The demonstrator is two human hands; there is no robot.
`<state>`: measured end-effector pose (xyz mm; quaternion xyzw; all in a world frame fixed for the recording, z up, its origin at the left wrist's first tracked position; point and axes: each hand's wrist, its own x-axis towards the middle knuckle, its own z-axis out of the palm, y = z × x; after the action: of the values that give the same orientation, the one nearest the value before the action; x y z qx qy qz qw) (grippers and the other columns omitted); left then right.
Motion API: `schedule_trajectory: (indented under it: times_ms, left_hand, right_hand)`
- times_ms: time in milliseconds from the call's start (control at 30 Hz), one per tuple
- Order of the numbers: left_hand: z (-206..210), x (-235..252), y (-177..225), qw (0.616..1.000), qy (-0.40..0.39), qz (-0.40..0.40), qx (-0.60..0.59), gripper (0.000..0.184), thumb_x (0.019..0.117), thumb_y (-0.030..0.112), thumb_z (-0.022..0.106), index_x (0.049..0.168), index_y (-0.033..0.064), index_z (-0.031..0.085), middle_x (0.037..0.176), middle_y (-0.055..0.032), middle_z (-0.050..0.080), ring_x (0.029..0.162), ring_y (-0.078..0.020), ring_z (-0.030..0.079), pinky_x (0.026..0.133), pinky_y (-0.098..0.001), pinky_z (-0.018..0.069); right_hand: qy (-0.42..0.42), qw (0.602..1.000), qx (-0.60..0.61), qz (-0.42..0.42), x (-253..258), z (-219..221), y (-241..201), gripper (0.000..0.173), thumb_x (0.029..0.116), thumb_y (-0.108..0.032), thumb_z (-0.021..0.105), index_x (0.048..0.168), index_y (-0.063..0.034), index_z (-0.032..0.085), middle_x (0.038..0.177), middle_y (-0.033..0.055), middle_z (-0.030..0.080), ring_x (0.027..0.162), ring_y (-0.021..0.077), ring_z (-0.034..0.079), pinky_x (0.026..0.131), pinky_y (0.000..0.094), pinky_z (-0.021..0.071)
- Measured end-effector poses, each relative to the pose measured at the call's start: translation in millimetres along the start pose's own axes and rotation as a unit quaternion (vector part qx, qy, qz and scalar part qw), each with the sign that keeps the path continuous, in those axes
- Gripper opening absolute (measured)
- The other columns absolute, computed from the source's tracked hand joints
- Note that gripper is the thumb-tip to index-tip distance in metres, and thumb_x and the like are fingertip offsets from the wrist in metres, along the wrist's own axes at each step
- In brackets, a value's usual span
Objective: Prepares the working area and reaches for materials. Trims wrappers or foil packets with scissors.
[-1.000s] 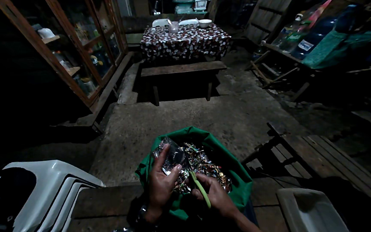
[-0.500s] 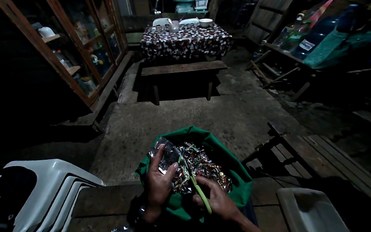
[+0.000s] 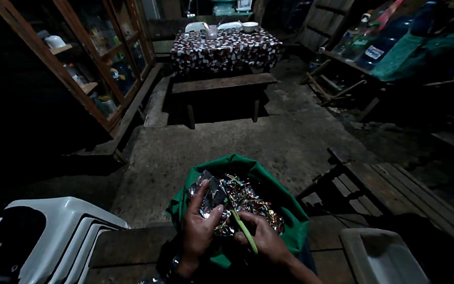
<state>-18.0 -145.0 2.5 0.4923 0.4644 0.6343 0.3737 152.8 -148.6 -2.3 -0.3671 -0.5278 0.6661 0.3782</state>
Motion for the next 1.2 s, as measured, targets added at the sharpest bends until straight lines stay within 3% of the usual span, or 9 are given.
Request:
schedule_trajectory:
  times_ms: [100, 233, 333, 500, 600, 733, 933, 1200]
  left_hand:
    - [0, -1, -1, 1.000, 0.002, 0.003, -0.009, 0.064, 0.0775, -0.006, 0.072, 0.137, -0.0129, 0.052, 0.143, -0.0159, 0.057, 0.129, -0.0032, 0.055, 0.107, -0.0195, 0.0456]
    - [0, -1, 0, 1.000, -0.010, -0.004, 0.005, 0.064, 0.0783, -0.004, 0.073, 0.138, -0.0125, 0.052, 0.142, -0.0157, 0.058, 0.127, -0.0027, 0.056, 0.107, -0.0192, 0.0454]
    - [-1, -2, -1, 0.999, -0.033, -0.009, 0.008, 0.063, 0.0789, -0.002, 0.074, 0.138, -0.0116, 0.053, 0.141, -0.0156, 0.059, 0.126, -0.0033, 0.057, 0.106, -0.0201, 0.0464]
    - [-1, -5, 0, 0.999, -0.045, -0.019, 0.012, 0.062, 0.0789, -0.002, 0.074, 0.138, -0.0092, 0.055, 0.142, -0.0146, 0.059, 0.128, -0.0050, 0.057, 0.107, -0.0214, 0.0462]
    - [-1, -2, -3, 1.000, -0.027, -0.006, -0.003, 0.061, 0.0789, -0.003, 0.073, 0.137, -0.0093, 0.055, 0.140, -0.0128, 0.060, 0.123, -0.0042, 0.060, 0.103, -0.0209, 0.0495]
    - [-3, 5, -2, 1.000, 0.017, 0.002, 0.004, 0.060, 0.0795, -0.004, 0.071, 0.136, -0.0130, 0.054, 0.141, -0.0171, 0.058, 0.128, -0.0049, 0.056, 0.107, -0.0207, 0.0452]
    - [2, 4, 1, 0.999, 0.022, -0.001, 0.026, 0.060, 0.0795, -0.002, 0.071, 0.136, -0.0134, 0.054, 0.142, -0.0197, 0.057, 0.131, -0.0057, 0.054, 0.109, -0.0208, 0.0433]
    - [0, 1, -2, 0.999, 0.021, 0.008, 0.026, 0.060, 0.0785, -0.004, 0.072, 0.135, -0.0136, 0.054, 0.140, -0.0188, 0.059, 0.127, -0.0046, 0.056, 0.106, -0.0197, 0.0454]
  right_hand:
    - [0.007, 1.000, 0.010, -0.011, 0, -1, 5, 0.041, 0.0778, -0.036, 0.084, 0.105, -0.0102, 0.068, 0.069, -0.0128, 0.062, 0.055, -0.0033, 0.054, 0.051, 0.0160, 0.0468]
    - [0.017, 1.000, -0.005, -0.007, 0, 0, 4, 0.042, 0.0786, -0.038, 0.083, 0.106, -0.0096, 0.068, 0.073, -0.0125, 0.064, 0.058, -0.0038, 0.056, 0.053, 0.0159, 0.0484]
    - [0.015, 1.000, 0.004, -0.001, 1, 1, -3, 0.034, 0.0819, -0.030, 0.079, 0.107, -0.0103, 0.066, 0.076, -0.0135, 0.065, 0.060, -0.0044, 0.057, 0.056, 0.0151, 0.0494]
    - [0.035, 0.999, 0.021, -0.006, 4, -2, 0, 0.030, 0.0783, -0.026, 0.082, 0.101, -0.0118, 0.068, 0.071, -0.0123, 0.065, 0.058, -0.0029, 0.058, 0.055, 0.0164, 0.0502]
    - [0.038, 0.999, 0.004, 0.005, -1, -5, 5, 0.033, 0.0790, -0.026, 0.081, 0.105, -0.0090, 0.068, 0.074, -0.0111, 0.066, 0.059, -0.0027, 0.058, 0.055, 0.0162, 0.0499]
    - [0.000, 1.000, -0.016, 0.018, -13, -5, 8, 0.051, 0.0787, -0.042, 0.081, 0.112, -0.0081, 0.064, 0.076, -0.0123, 0.063, 0.060, -0.0024, 0.057, 0.055, 0.0173, 0.0498]
    - [-0.004, 0.999, -0.034, 0.022, -15, -1, 8, 0.042, 0.0804, -0.031, 0.079, 0.111, -0.0067, 0.064, 0.074, -0.0121, 0.060, 0.060, -0.0031, 0.055, 0.056, 0.0165, 0.0484]
    - [0.019, 1.000, -0.020, 0.003, -10, 2, 13, 0.043, 0.0783, -0.032, 0.083, 0.109, -0.0065, 0.067, 0.069, -0.0123, 0.061, 0.055, -0.0031, 0.054, 0.052, 0.0164, 0.0465]
